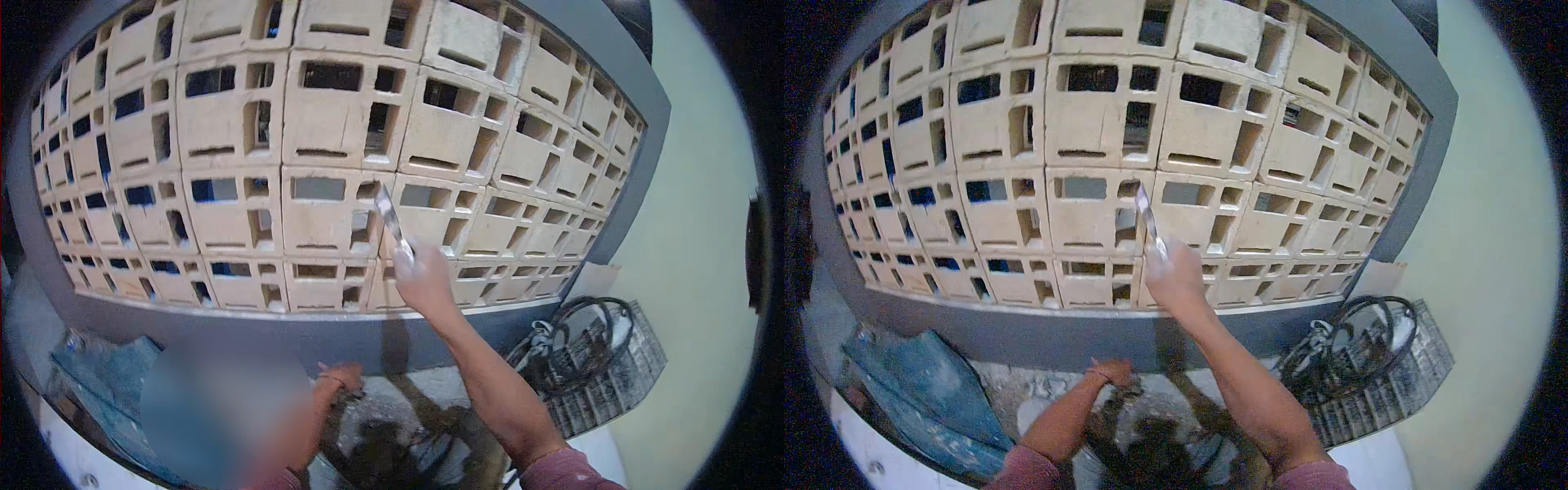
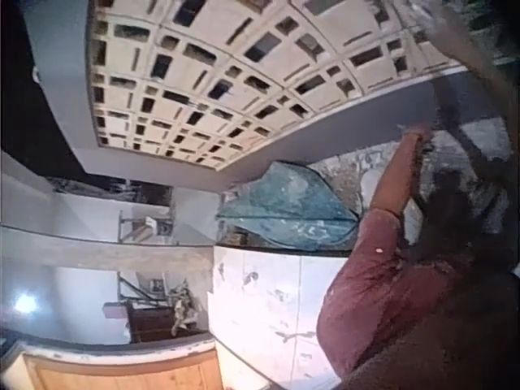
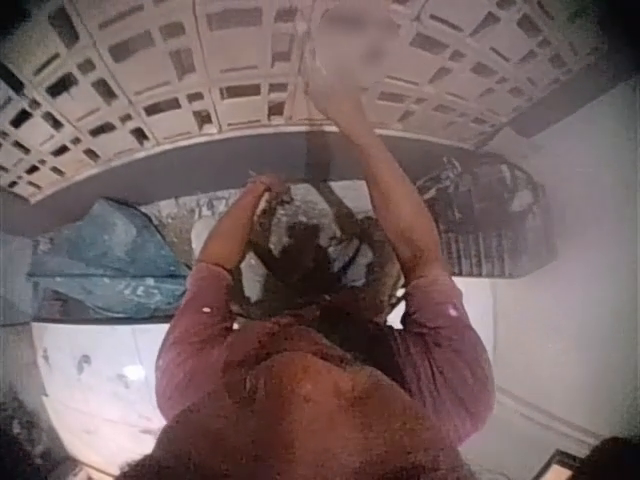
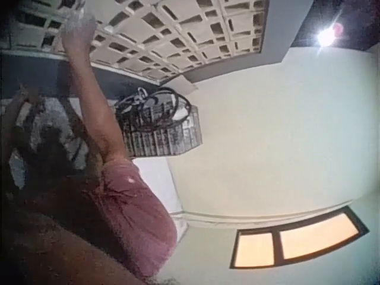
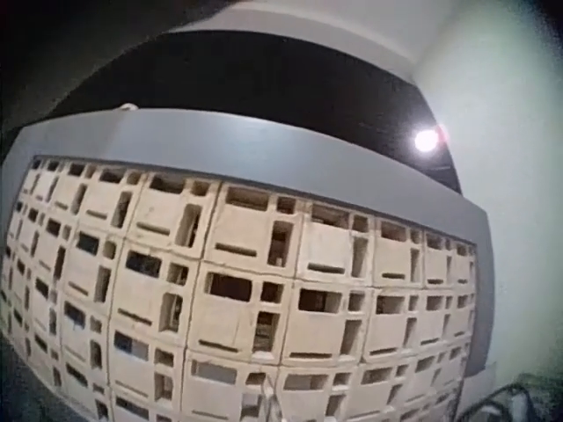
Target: Applying plaster or mortar to the joints of a decorative block wall using a small spatula.
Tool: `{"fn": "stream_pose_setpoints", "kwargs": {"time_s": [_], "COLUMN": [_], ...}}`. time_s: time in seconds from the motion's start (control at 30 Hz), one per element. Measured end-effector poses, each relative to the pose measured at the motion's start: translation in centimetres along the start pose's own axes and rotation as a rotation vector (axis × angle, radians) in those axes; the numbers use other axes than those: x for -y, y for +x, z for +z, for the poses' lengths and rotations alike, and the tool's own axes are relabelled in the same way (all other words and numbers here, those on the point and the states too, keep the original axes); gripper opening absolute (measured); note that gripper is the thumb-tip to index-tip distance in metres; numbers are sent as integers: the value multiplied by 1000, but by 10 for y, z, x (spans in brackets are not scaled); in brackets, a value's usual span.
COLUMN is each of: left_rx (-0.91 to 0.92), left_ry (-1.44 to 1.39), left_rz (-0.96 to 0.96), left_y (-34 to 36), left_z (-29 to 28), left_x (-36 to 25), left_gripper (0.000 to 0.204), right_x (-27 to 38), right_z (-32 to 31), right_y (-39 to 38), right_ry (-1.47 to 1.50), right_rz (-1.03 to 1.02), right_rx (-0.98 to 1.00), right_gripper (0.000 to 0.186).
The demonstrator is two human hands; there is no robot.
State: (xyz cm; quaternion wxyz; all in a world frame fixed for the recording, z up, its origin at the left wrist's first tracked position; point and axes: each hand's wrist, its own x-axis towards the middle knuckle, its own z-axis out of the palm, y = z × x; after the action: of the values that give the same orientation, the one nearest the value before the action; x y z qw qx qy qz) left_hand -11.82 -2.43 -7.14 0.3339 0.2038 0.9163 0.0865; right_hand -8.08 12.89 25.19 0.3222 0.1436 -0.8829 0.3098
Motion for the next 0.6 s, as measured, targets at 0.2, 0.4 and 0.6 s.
{"fn": "stream_pose_setpoints", "kwargs": {"time_s": [0.2,0.4,0.6], "left_rx": [-25,1,-81], "left_ry": [-19,71,-39], "left_rz": [41,63,82], "left_y": [-19,-19,9], "left_z": [-21,-33,3], "left_x": [-15,-15,5], "left_gripper": [52,49,44], "right_x": [6,8,29], "right_z": [-34,-51,-46], "right_y": [1,39,59], "right_ry": [925,880,656], "right_rz": [680,664,684], "right_rx": [388,378,269], "right_gripper": [21,18,16]}}
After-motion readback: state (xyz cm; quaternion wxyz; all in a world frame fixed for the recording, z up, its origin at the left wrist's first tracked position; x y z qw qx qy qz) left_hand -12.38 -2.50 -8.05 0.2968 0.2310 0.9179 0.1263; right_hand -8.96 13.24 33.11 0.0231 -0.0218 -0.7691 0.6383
